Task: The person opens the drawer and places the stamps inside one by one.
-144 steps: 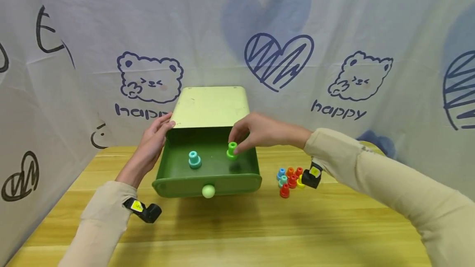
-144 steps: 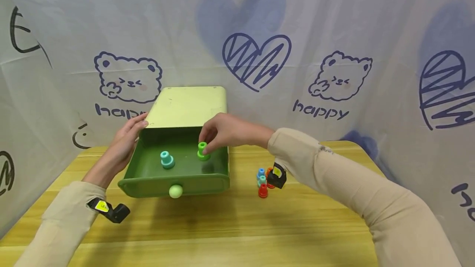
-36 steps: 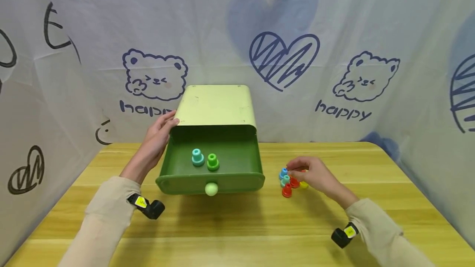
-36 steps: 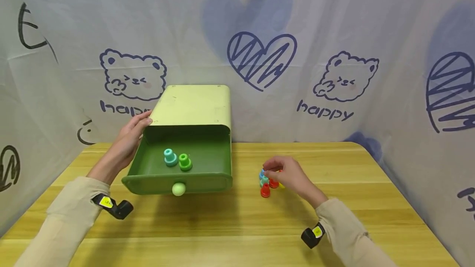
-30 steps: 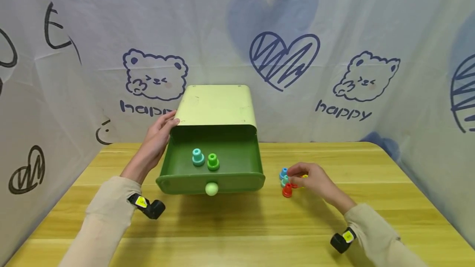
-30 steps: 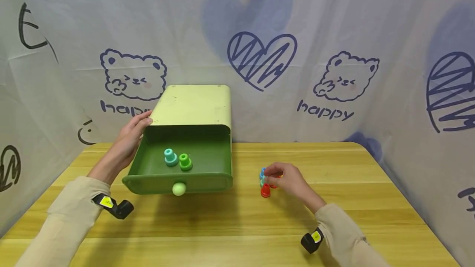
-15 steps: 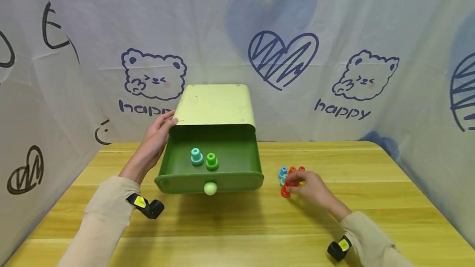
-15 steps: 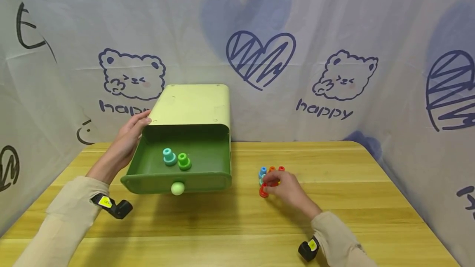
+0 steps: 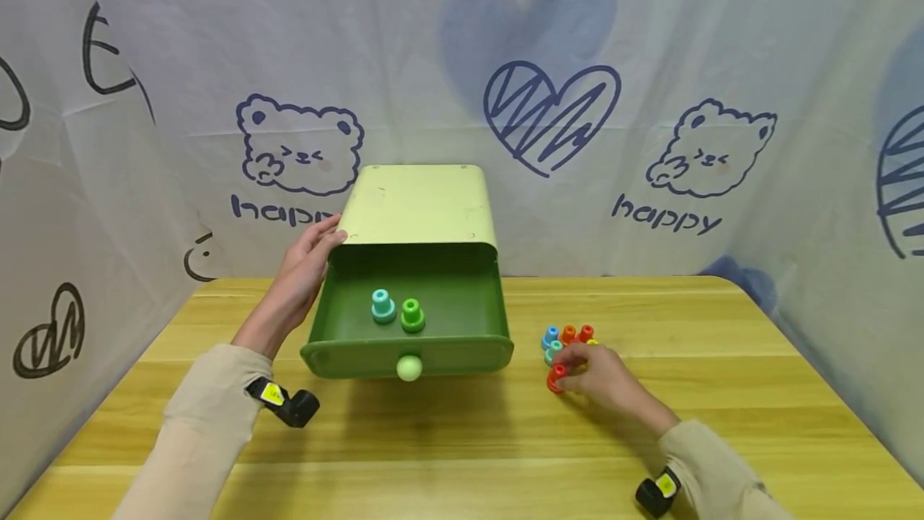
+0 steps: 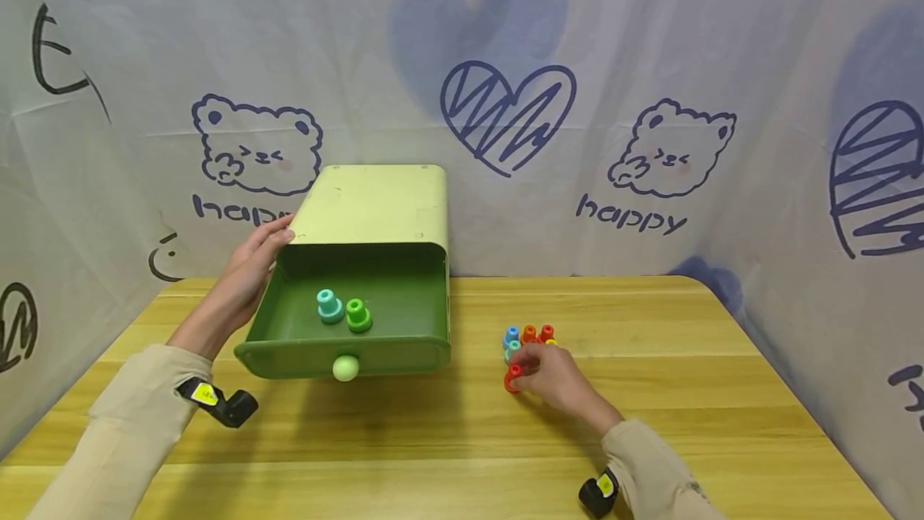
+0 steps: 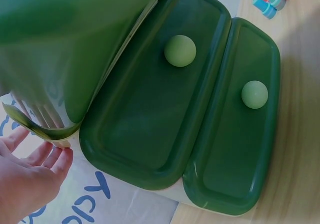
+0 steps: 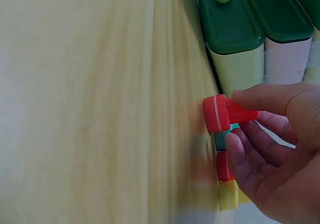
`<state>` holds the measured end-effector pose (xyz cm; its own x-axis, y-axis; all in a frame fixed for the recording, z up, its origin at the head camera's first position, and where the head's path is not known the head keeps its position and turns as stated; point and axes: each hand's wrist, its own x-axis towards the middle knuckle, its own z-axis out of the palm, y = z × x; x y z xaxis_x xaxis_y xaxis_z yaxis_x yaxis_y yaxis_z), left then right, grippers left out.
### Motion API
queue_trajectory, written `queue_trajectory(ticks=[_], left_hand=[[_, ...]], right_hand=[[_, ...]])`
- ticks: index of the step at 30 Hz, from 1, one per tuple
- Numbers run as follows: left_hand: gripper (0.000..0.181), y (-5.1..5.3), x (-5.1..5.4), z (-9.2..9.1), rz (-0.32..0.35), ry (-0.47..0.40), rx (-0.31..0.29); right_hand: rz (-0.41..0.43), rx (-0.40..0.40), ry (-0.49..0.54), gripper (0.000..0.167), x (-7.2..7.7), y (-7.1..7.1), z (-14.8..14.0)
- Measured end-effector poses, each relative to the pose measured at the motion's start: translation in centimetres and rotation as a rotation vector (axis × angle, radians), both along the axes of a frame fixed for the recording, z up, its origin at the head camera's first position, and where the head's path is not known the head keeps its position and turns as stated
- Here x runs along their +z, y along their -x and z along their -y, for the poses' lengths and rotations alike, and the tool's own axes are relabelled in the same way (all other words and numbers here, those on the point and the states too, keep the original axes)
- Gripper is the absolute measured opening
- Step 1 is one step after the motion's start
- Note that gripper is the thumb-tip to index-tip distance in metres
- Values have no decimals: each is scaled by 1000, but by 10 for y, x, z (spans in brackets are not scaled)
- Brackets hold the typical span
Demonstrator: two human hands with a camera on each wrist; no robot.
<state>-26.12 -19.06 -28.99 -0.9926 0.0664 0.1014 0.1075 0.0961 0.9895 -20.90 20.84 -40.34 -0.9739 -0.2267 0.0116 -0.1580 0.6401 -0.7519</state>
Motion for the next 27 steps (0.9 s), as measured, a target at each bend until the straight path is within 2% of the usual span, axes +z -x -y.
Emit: queue_trajectory(ticks=[7,15,22,27], left_hand=[[65,-1,0,0,-1,4,-2],[65,0,0,0,7,7,1],[66,1,0,0,7,4,-3],[65,0,1,0,11,6,-1]], right_hand=[[-35,30,-23,23,-5,1,-2],[-40,38,-39,20,-2,0,-1],[-93,84,-74,18,8,-1,-2],[-173,133,-86,19,20,1,-3]])
